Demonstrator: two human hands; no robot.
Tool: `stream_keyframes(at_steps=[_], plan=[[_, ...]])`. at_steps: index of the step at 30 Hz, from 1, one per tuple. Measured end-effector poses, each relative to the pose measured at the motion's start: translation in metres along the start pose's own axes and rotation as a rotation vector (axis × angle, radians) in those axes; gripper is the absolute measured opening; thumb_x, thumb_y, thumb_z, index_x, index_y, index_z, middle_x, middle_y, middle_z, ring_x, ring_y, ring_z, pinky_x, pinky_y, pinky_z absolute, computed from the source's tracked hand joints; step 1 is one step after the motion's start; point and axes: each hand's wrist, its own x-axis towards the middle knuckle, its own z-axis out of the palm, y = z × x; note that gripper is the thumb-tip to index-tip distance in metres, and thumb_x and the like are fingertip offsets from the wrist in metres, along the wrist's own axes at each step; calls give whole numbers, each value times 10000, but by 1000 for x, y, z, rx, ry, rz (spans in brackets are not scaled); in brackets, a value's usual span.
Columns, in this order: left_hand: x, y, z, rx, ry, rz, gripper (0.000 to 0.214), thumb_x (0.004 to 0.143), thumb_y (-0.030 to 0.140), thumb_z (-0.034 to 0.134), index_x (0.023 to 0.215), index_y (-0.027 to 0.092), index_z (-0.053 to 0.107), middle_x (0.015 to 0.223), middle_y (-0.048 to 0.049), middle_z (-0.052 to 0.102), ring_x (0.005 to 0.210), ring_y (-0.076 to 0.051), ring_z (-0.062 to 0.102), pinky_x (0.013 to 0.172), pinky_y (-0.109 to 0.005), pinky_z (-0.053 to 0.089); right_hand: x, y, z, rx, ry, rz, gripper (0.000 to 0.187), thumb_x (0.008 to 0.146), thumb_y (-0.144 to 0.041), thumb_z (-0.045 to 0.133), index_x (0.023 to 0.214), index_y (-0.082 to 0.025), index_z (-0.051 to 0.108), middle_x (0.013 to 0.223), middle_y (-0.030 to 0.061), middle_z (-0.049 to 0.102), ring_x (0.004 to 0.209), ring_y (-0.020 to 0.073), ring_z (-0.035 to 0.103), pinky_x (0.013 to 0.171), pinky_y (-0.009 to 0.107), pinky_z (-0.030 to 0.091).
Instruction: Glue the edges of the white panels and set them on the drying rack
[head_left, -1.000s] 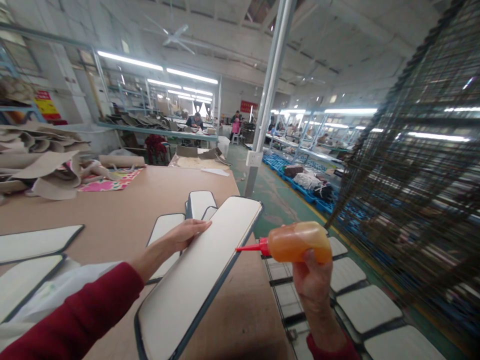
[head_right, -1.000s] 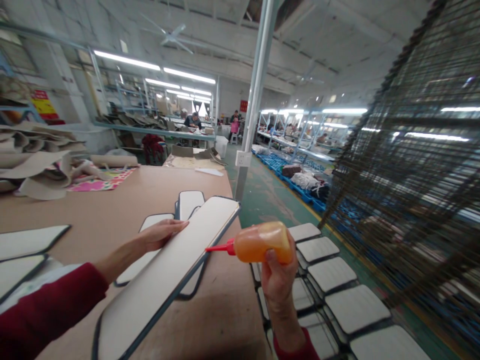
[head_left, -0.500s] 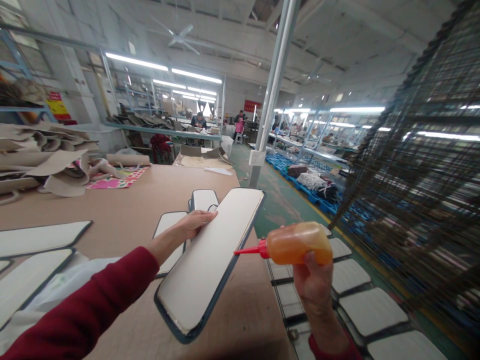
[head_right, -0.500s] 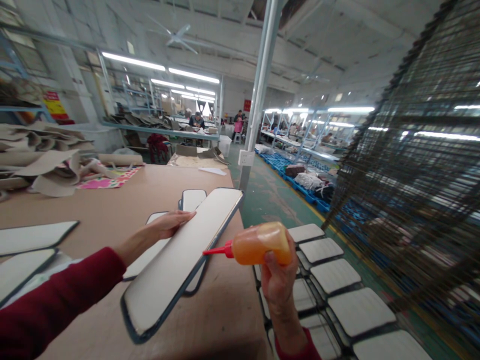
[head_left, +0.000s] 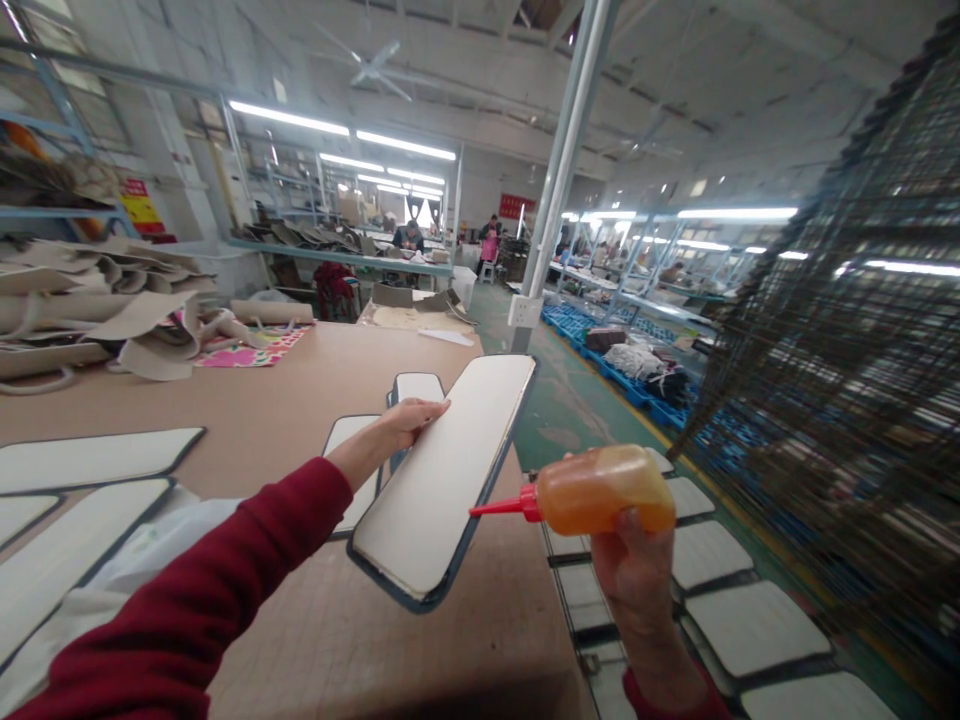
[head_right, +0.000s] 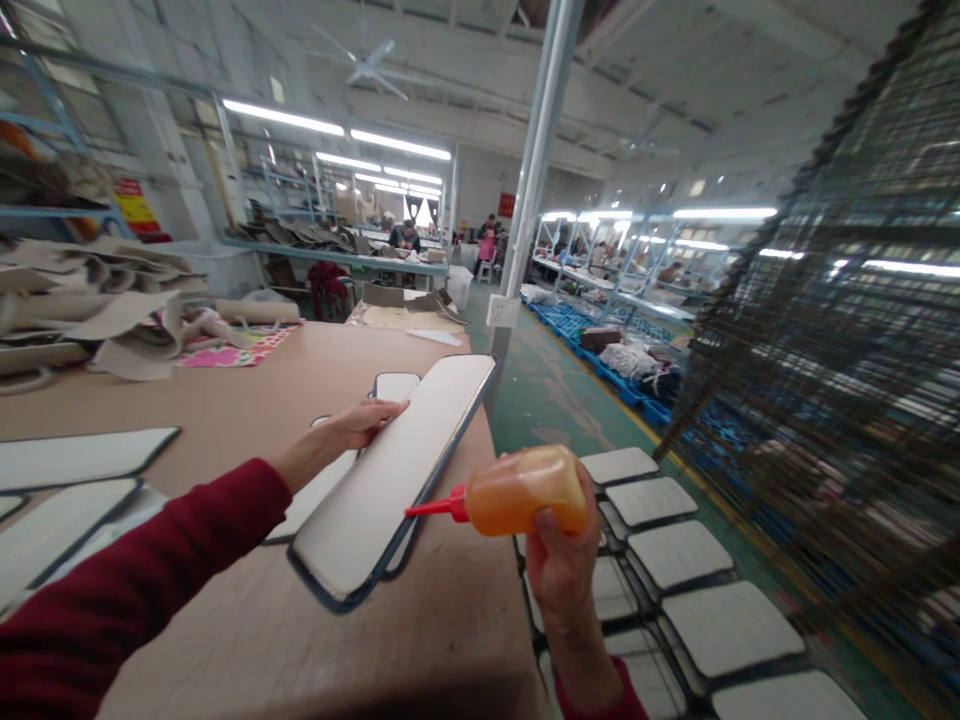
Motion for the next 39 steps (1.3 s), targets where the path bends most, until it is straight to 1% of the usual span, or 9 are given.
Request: stream_keyframes(at_steps=[10,16,21,24,27,29,32,36,39], plan=[[-3,12,4,8,44,-2,271,638,272,835,777,94,687,568,-51,689,485,-178,608,510,-285,518,-7,2,-3,-27,11,44,657,638,-449,794,1214,-226,570,1091,109,700,922,307,688,839,508,545],[0,15,1,14,62,-14,277,703,286,790,852,73,695,612,-66,708,491,-182,605,525,-296,523,-11,5,-4,9,-2,96,716,627,-429,805,1261,-230,539,1090,116,699,938,305,686,823,485,554],[4,16,-5,-1,96,-1,259,716,291,782,849,88,690,599,-46,706,487,-175,612,524,-283,528,-22,9,-4,23,37,127,688,624,-408,815,1241,-232,569,1001,92,730,786,241,704,740,404,579],[6,17,-9,-8,136,20,265,692,302,799,804,91,683,587,-45,702,498,-181,628,526,-283,531,-25,8,2,33,35,182,654,656,-463,785,1233,-227,583,951,92,742,738,246,707,795,456,566],[2,14,-8,1,159,53,242,670,289,811,694,103,660,542,-44,684,474,-171,620,508,-269,519,-10,5,12,86,83,197,576,670,-505,759,1164,-237,631,978,89,741,824,272,705,841,493,545],[-4,9,-3,18,144,75,232,666,273,812,648,108,650,530,-52,680,461,-170,618,487,-261,507,9,4,19,107,143,127,503,655,-496,768,1072,-233,670,979,76,738,852,258,695,828,461,551],[-16,-3,6,49,79,100,206,676,267,800,669,109,669,565,-67,699,473,-176,635,464,-250,494,44,4,27,58,203,-64,444,625,-448,789,979,-206,676,927,55,724,801,206,672,815,407,550],[-28,-10,13,50,-43,112,192,679,281,793,699,126,680,590,-63,710,493,-176,648,491,-247,510,75,10,21,-60,253,-275,577,554,-367,827,1067,-202,621,1027,66,673,862,206,643,873,417,521],[-37,-6,12,44,-129,111,183,664,258,796,741,130,689,649,-70,728,552,-181,669,527,-243,520,81,16,9,-168,229,-321,640,564,-349,822,1140,-201,585,1140,100,631,967,230,626,955,440,477]])
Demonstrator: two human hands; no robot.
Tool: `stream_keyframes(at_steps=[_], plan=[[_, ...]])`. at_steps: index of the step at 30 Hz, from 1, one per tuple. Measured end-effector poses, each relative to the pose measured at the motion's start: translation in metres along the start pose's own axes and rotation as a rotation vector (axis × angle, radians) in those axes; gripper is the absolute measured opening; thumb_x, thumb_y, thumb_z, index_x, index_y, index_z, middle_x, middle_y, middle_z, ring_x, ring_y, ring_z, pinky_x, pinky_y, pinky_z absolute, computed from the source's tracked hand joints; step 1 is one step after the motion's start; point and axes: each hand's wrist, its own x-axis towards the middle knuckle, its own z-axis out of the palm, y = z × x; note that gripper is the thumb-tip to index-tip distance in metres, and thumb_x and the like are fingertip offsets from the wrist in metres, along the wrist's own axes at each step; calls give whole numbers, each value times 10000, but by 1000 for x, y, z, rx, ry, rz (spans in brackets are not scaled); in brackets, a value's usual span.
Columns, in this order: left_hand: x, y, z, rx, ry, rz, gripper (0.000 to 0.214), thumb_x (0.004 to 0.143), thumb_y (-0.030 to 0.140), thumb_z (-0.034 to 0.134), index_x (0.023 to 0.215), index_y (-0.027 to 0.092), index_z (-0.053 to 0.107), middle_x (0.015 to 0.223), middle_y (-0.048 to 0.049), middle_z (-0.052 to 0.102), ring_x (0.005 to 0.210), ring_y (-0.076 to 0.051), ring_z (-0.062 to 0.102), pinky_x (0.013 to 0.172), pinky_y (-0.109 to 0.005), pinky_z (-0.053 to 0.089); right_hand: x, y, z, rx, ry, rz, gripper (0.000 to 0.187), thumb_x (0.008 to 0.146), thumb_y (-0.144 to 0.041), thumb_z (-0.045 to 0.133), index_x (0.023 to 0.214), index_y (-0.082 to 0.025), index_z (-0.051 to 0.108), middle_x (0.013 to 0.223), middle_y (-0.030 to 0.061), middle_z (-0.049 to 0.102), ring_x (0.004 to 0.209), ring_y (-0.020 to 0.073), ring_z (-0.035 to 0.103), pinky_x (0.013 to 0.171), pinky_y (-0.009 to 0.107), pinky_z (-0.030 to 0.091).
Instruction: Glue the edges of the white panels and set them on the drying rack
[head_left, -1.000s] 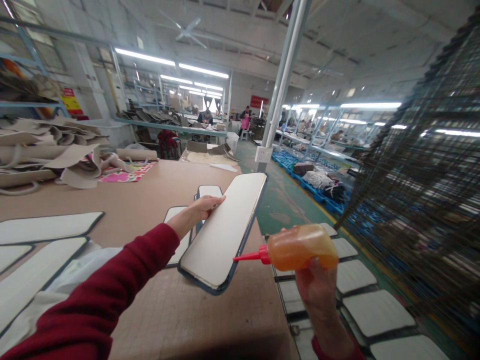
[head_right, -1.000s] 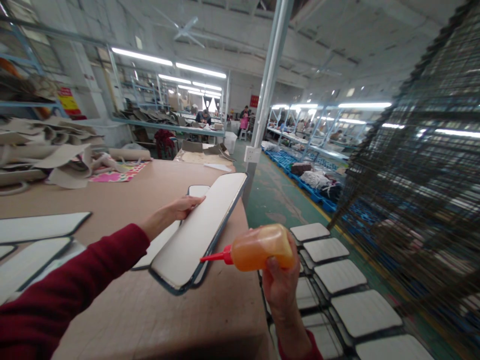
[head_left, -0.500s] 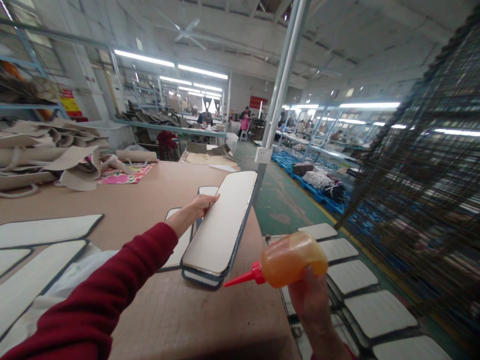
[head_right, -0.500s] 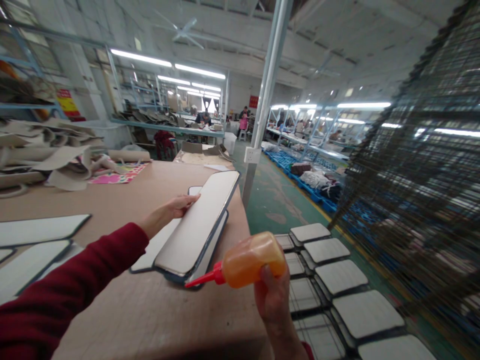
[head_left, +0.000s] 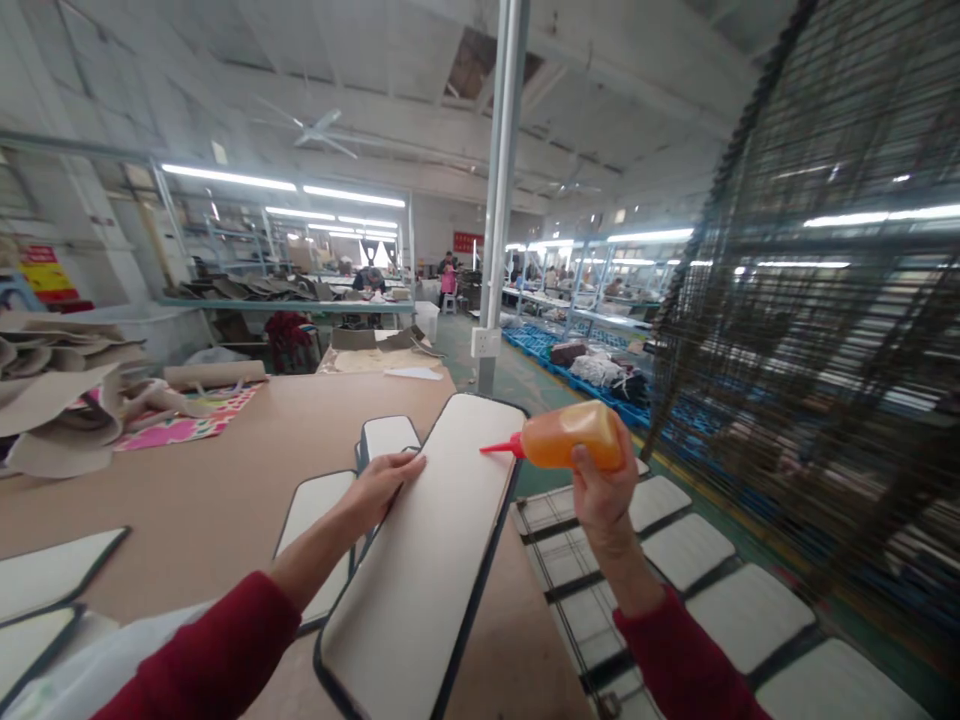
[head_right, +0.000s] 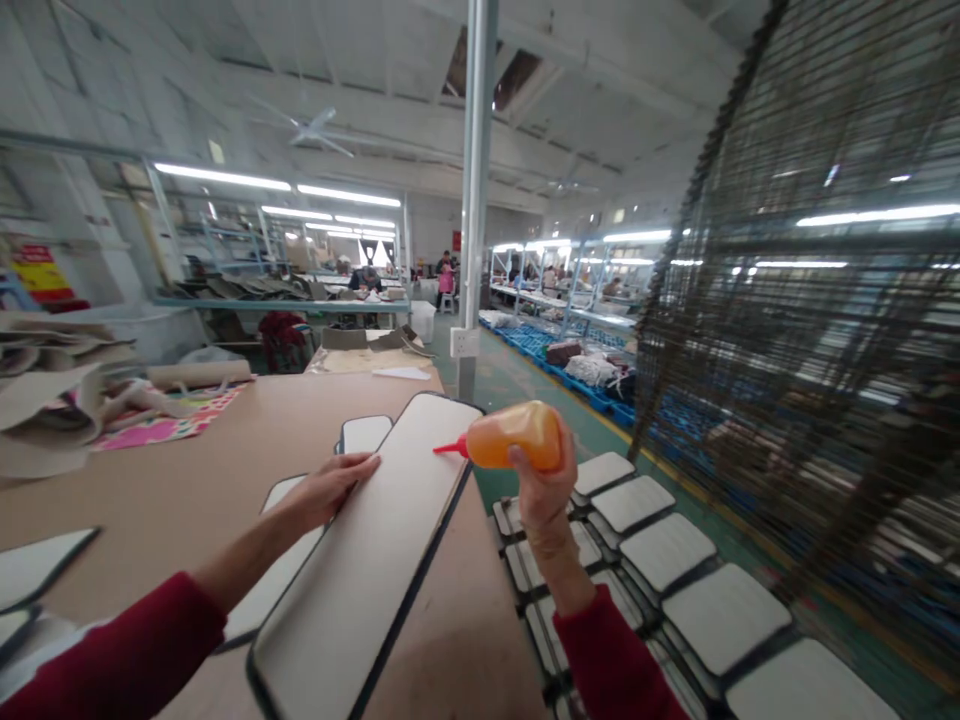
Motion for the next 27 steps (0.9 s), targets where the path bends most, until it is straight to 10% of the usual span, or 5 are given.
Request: stream_keyframes(at_steps=[12,21,27], plan=[[10,7,-25,-22,-86,15,354,538,153,840,866,121,710,758,-68,749,621,-178,683,580,-243,528,-118,-1,-37,49,-210,325,619,633,-399,795,1171,-200,563,1074,118,688,907,279,687,746,390,588],[-10,13,0,34,-160,33,384,519,197,854,868,128,709,797,-71,750,662,-199,687,594,-250,526,-14,8,10,2,147,116,657,576,-464,786,1130,-189,565,1108,83,637,911,219,623,841,377,522],[6,10,-13,-18,-74,7,363,495,144,858,818,120,697,708,-52,742,580,-170,661,561,-243,528,-77,7,-8,4,32,237,566,628,-405,779,1116,-184,599,962,83,691,780,226,664,700,358,565]])
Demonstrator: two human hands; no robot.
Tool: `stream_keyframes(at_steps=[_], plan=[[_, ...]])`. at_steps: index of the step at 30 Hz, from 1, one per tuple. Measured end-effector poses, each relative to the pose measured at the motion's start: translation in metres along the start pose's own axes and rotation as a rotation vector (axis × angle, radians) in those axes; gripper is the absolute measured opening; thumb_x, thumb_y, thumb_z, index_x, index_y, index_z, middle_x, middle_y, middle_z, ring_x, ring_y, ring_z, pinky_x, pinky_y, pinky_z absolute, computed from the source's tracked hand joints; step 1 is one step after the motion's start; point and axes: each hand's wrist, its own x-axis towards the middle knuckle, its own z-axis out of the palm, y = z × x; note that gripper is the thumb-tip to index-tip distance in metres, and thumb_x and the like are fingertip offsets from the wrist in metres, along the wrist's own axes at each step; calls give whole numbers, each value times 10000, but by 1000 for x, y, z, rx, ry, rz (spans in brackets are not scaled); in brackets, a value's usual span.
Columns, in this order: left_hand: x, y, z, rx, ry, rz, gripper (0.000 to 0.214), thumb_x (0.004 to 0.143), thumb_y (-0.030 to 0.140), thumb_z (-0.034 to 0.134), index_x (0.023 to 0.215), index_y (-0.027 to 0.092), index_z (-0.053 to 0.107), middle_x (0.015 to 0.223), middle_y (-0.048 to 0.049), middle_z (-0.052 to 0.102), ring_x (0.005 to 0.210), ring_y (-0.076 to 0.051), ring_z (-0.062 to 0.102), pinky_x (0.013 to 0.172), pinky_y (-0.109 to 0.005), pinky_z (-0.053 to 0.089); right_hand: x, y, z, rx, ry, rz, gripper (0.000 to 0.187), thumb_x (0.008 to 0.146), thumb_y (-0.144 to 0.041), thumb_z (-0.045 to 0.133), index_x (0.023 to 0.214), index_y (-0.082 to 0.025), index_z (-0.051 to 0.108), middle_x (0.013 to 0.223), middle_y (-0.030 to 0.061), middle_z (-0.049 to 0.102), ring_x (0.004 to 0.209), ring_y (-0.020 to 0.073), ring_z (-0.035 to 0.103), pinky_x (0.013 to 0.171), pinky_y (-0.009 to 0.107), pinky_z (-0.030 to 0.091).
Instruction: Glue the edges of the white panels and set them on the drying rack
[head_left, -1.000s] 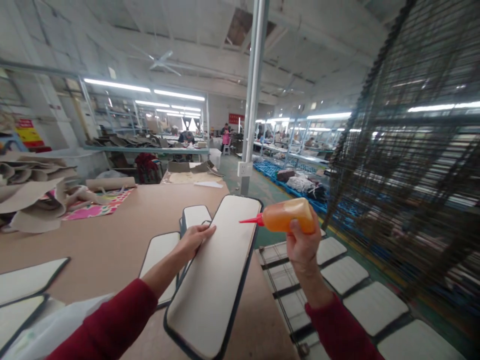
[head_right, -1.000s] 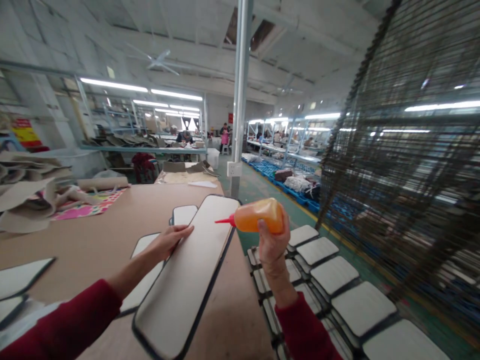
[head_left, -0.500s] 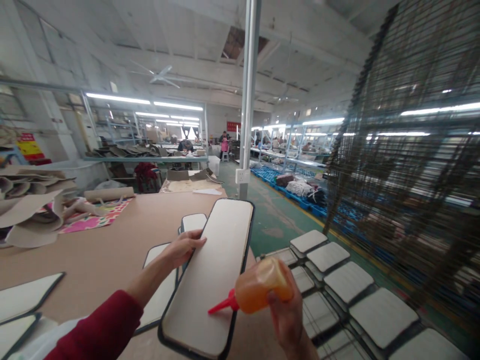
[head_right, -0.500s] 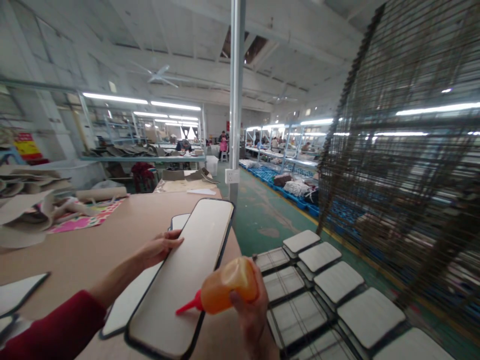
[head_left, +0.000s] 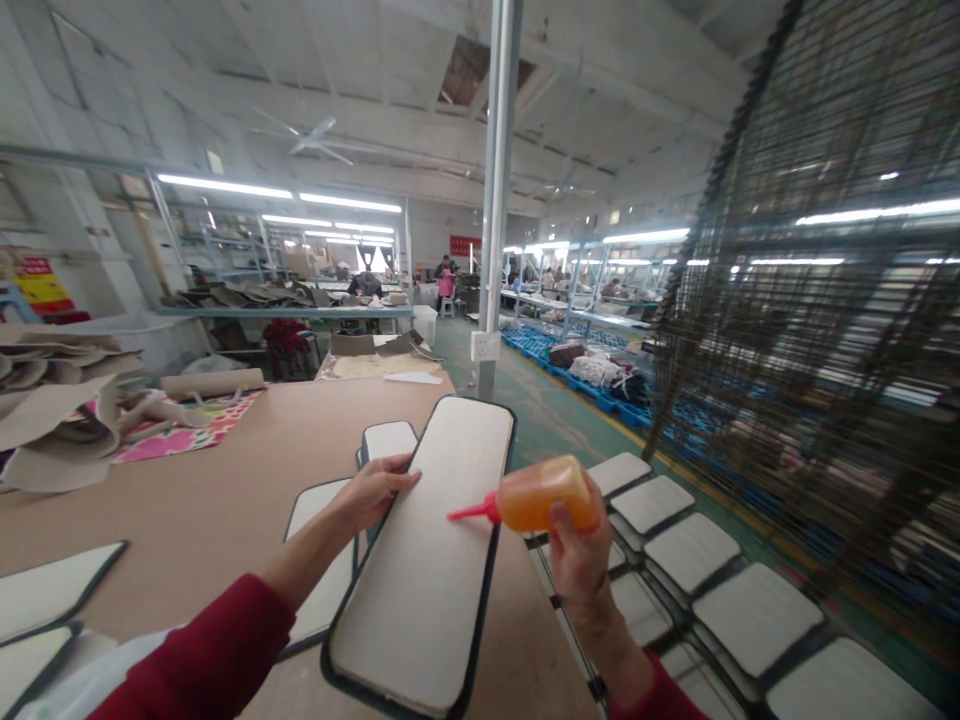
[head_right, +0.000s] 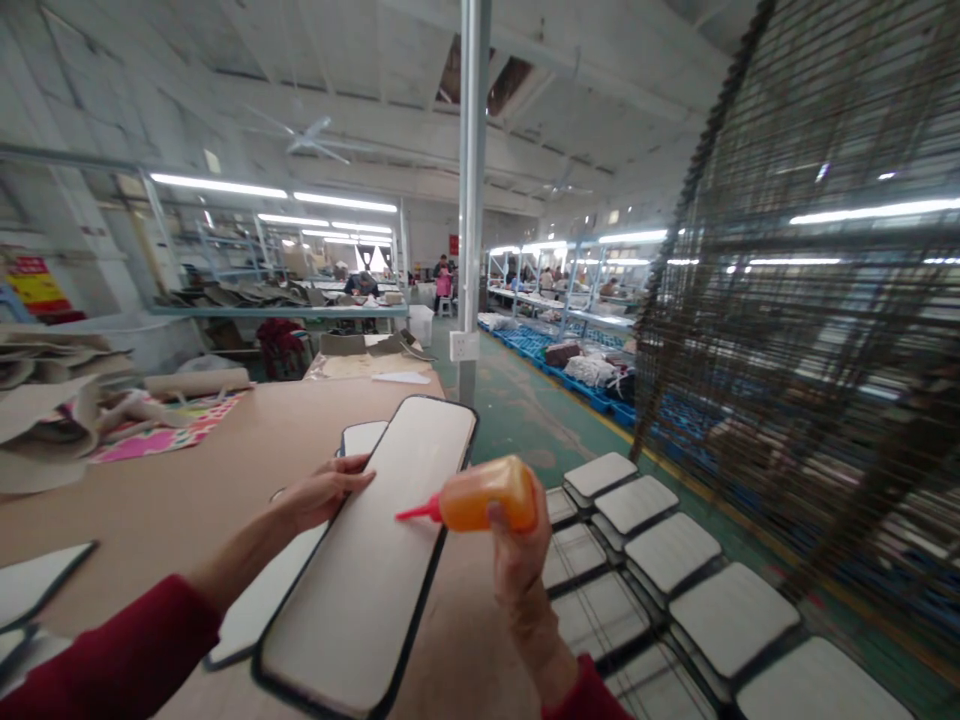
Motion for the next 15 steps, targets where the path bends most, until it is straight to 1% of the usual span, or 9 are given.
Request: stream_keyframes(at_steps=[2,4,6,8,9,11,12,13,15], plan=[[6,-2,-9,-8,18,11,356,510,137,848,832,117,699,715,-55,745,587,-173,665,573,-250,533,-28,6,-12,-22,-137,68,592,632,-371,788,1159,-185,591,1007,100,698,837,250,676,709,358,571],[8,-4,-12,-3,26,16,345,526,135,835,843,118,701,721,-55,746,604,-179,671,587,-255,535,-35,7,-14,-34,-165,67,632,622,-353,801,1188,-180,580,1053,112,691,887,260,673,737,355,570],[7,-5,-9,17,4,6,344,524,139,835,841,118,703,735,-58,747,630,-188,678,603,-258,533,-17,3,-4,-24,-82,10,640,644,-368,785,1214,-183,561,1083,110,678,890,244,663,756,351,562],[5,-5,-2,39,-57,-10,353,515,154,843,839,115,708,757,-63,748,648,-193,680,615,-256,526,15,-3,11,6,23,-41,640,686,-407,743,1255,-207,526,1093,90,665,815,202,647,732,339,554],[5,-5,2,43,-92,-11,360,518,167,844,848,113,711,769,-65,748,653,-193,680,620,-255,521,30,-5,17,2,36,-52,649,689,-410,738,1266,-217,514,1107,81,657,809,190,637,739,337,548],[6,-6,8,42,-147,-6,381,532,191,839,884,108,717,780,-69,747,664,-198,680,634,-263,516,48,-5,22,4,93,-72,671,636,-427,770,1226,-207,541,1078,66,654,826,188,626,764,343,540],[8,-7,9,39,-154,-4,389,536,195,836,897,105,719,773,-70,745,667,-202,680,639,-269,515,48,-3,20,1,102,-63,671,618,-428,782,1207,-201,553,1059,62,657,838,191,626,774,347,538],[12,-8,10,39,-150,-4,393,538,193,832,904,102,719,764,-70,743,670,-205,679,642,-274,515,41,0,16,-3,104,-45,663,608,-428,790,1186,-195,565,1035,59,661,842,195,630,776,348,539],[21,-10,7,42,-121,-14,387,531,180,830,893,98,721,738,-66,740,666,-202,674,635,-271,512,13,7,2,-29,48,33,613,639,-397,785,1179,-202,571,1015,57,672,847,196,641,776,341,542]])
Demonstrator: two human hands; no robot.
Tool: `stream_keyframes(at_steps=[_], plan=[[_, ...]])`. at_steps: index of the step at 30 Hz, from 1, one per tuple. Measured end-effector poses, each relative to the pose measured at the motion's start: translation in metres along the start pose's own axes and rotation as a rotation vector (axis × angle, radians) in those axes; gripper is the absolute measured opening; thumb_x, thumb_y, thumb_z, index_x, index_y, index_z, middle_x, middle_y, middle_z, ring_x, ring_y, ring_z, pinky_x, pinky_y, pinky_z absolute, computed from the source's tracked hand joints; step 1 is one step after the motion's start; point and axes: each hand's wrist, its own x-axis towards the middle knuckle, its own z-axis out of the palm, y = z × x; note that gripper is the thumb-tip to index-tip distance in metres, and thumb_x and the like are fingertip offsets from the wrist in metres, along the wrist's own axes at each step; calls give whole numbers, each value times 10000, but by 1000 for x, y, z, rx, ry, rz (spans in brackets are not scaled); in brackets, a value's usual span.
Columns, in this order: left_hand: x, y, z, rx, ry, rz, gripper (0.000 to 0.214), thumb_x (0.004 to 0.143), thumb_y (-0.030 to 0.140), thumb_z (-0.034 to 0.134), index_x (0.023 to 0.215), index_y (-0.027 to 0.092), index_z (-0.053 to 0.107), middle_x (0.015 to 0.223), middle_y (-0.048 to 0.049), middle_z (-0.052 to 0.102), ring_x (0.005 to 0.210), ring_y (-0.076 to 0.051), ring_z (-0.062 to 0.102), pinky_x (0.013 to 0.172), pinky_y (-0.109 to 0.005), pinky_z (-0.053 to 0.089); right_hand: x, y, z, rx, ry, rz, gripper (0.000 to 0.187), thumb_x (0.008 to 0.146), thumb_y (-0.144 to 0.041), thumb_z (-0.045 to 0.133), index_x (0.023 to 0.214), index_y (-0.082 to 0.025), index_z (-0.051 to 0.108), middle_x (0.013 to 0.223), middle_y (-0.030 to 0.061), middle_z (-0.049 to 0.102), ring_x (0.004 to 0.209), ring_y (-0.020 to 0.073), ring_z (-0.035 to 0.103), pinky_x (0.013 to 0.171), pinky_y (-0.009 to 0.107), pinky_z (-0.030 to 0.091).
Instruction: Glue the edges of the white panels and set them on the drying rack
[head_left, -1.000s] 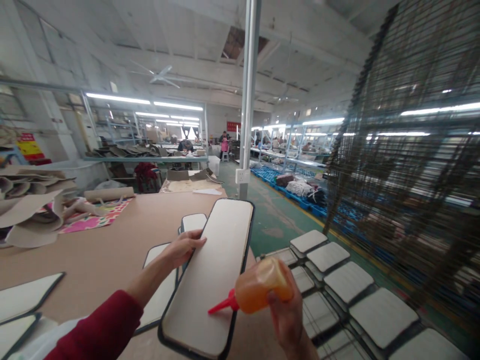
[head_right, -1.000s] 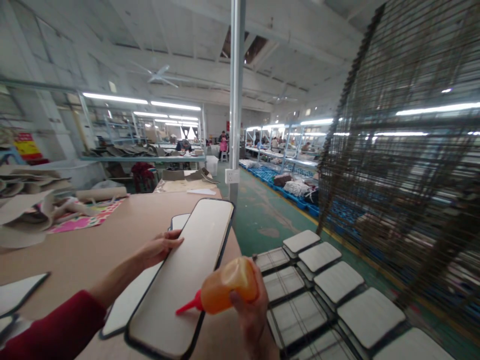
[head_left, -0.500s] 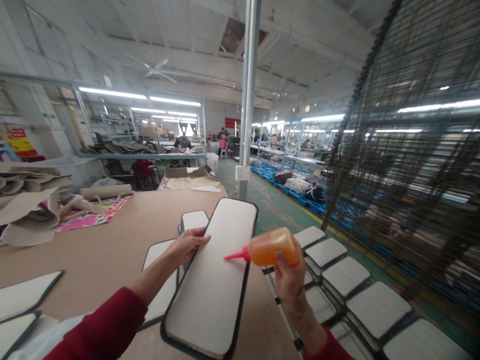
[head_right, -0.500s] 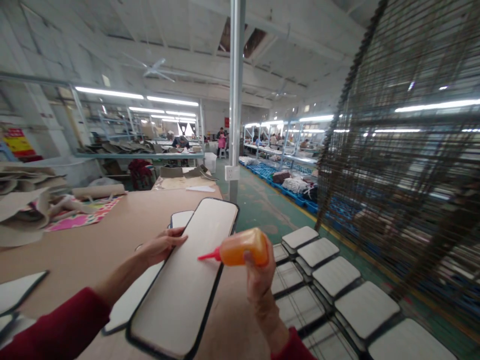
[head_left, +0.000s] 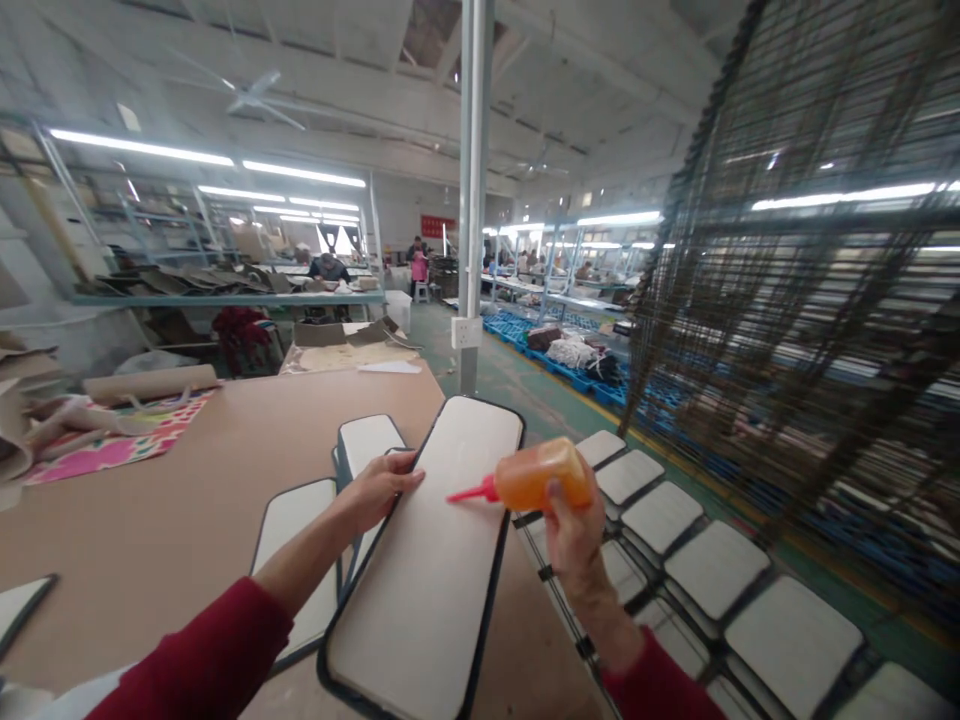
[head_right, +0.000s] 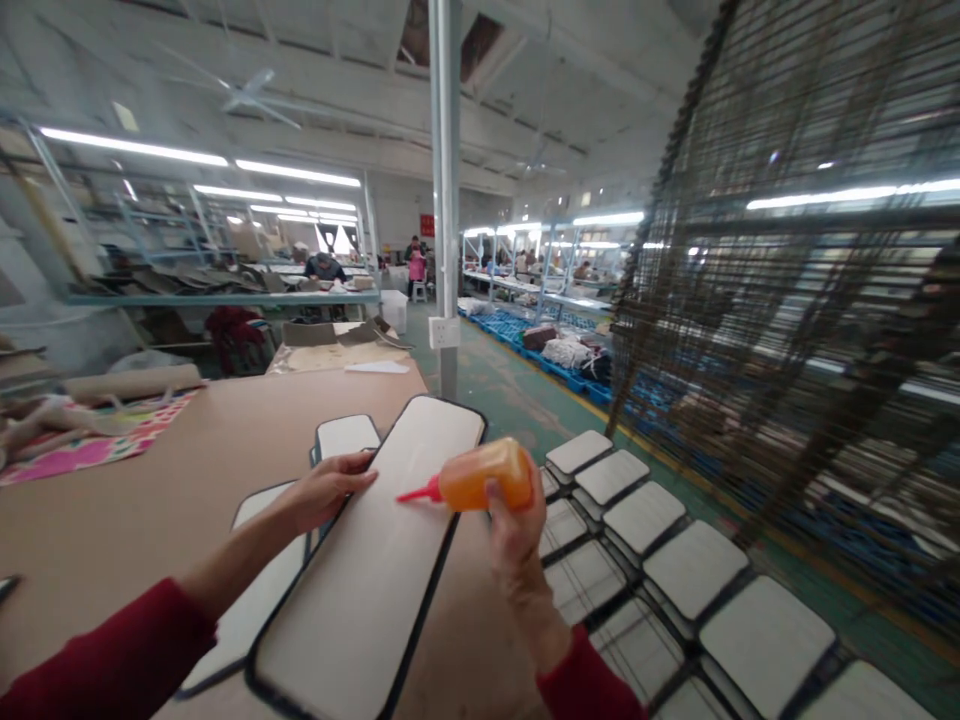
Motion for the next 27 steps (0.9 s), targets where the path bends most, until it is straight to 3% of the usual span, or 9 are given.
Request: stream_keyframes(at_steps=[3,5,9,12,17,19,21,23,27], plan=[[12,-5,-6,7,20,-10,378,516,182,841,867,103,724,715,-52,738,649,-183,663,620,-252,506,-40,6,-21,-53,-110,77,603,611,-368,808,1150,-198,597,1013,75,690,851,228,658,745,354,559],[18,-9,-5,16,-23,-16,397,512,210,854,873,108,725,729,-48,744,655,-184,667,625,-251,508,-41,1,-24,-62,-70,34,588,598,-362,816,1125,-203,608,1015,74,695,852,231,661,740,355,561],[21,-12,9,9,-177,-68,461,520,256,866,935,115,723,825,-62,761,716,-208,687,661,-262,518,13,-23,-18,-11,221,-172,535,618,-375,795,1090,-218,600,997,37,680,800,169,631,751,328,534],[26,-15,21,-19,-198,-107,479,506,240,873,942,118,719,832,-64,765,720,-207,692,680,-267,525,33,-30,-28,23,273,-188,515,575,-391,814,1015,-211,616,932,19,675,792,168,628,751,336,531],[43,-26,34,-24,-164,-136,454,484,158,866,911,116,720,798,-57,768,683,-190,691,669,-255,533,-30,-14,-73,8,152,91,541,605,-364,816,1089,-217,626,915,41,712,801,207,664,715,333,547],[46,-29,44,-9,-165,-132,477,471,127,861,927,113,721,795,-52,768,669,-183,691,655,-242,531,-45,-17,-89,-1,153,102,586,593,-340,828,1126,-213,621,994,62,714,854,216,671,745,322,549],[44,-30,59,5,-186,-143,507,470,137,863,956,108,722,805,-55,769,666,-192,695,648,-248,535,-33,-30,-100,6,245,25,571,570,-323,843,1088,-206,632,958,50,712,834,195,668,741,298,547],[40,-30,78,13,-223,-175,533,474,168,869,981,101,723,818,-65,770,683,-211,701,658,-265,543,-2,-50,-108,50,346,-101,550,562,-343,840,1055,-216,630,891,13,695,783,163,652,730,292,543],[38,-36,119,19,-290,-229,568,489,159,860,1037,113,718,809,-64,768,704,-224,708,638,-258,546,48,-78,-132,52,425,-238,566,513,-357,846,1017,-228,625,903,-3,678,791,155,629,760,318,534]])
